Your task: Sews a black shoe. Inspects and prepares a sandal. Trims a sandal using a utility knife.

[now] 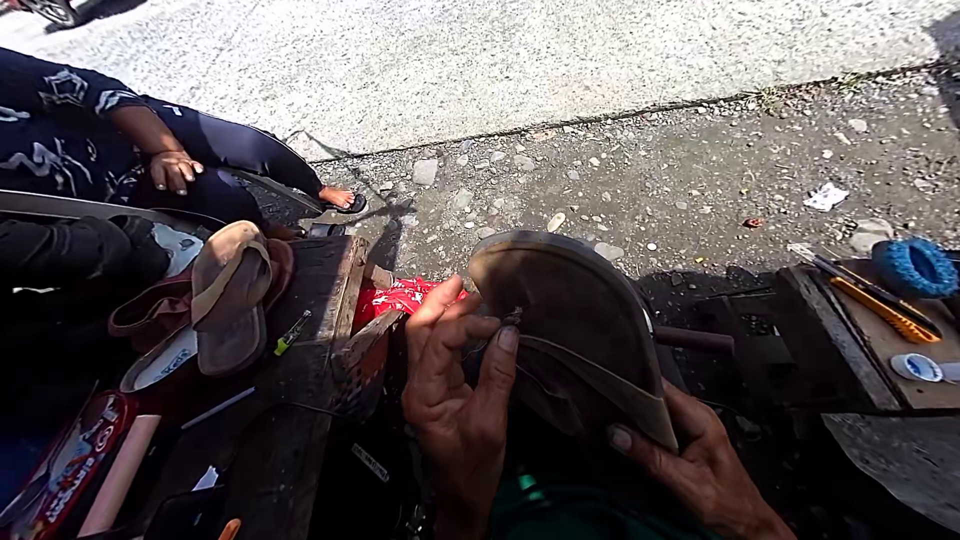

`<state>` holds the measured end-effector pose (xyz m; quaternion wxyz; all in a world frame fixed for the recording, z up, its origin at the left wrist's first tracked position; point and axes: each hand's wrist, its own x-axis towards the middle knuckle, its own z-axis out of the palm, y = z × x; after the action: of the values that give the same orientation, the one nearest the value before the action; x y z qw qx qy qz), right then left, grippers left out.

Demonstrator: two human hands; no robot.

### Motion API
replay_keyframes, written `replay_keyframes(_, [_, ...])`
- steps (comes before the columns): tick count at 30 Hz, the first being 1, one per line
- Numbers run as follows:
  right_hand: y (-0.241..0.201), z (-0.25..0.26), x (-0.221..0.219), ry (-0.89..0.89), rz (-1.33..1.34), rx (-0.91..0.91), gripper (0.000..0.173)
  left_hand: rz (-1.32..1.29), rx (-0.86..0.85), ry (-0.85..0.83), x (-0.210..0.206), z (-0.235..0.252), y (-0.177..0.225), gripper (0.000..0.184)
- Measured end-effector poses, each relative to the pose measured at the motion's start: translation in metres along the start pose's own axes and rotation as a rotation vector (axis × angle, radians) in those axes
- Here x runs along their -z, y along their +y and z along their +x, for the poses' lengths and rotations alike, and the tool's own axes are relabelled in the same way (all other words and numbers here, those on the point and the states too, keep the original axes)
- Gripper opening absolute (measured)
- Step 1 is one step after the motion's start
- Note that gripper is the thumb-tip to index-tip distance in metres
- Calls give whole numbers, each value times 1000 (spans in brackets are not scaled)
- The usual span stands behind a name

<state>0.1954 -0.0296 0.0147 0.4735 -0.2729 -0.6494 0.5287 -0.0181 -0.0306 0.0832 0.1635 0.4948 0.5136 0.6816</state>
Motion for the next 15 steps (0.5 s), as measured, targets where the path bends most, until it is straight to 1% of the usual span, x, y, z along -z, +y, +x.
replay_keyframes(3, [1, 0, 2, -3, -4, 9, 33, -163, 55, -26, -3, 1, 2, 9])
replay_keyframes(6, [2, -2, 2, -7, -10, 13, 33, -261, 90, -37, -5, 3, 0, 9])
replay_keyframes(11, [2, -4, 3, -14, 7, -15, 33, -212, 103, -36, -5, 2, 0, 8])
replay_keyframes(15, [1, -4, 3, -5, 5, -23, 34, -102, 92, -27, 0, 1, -1, 8])
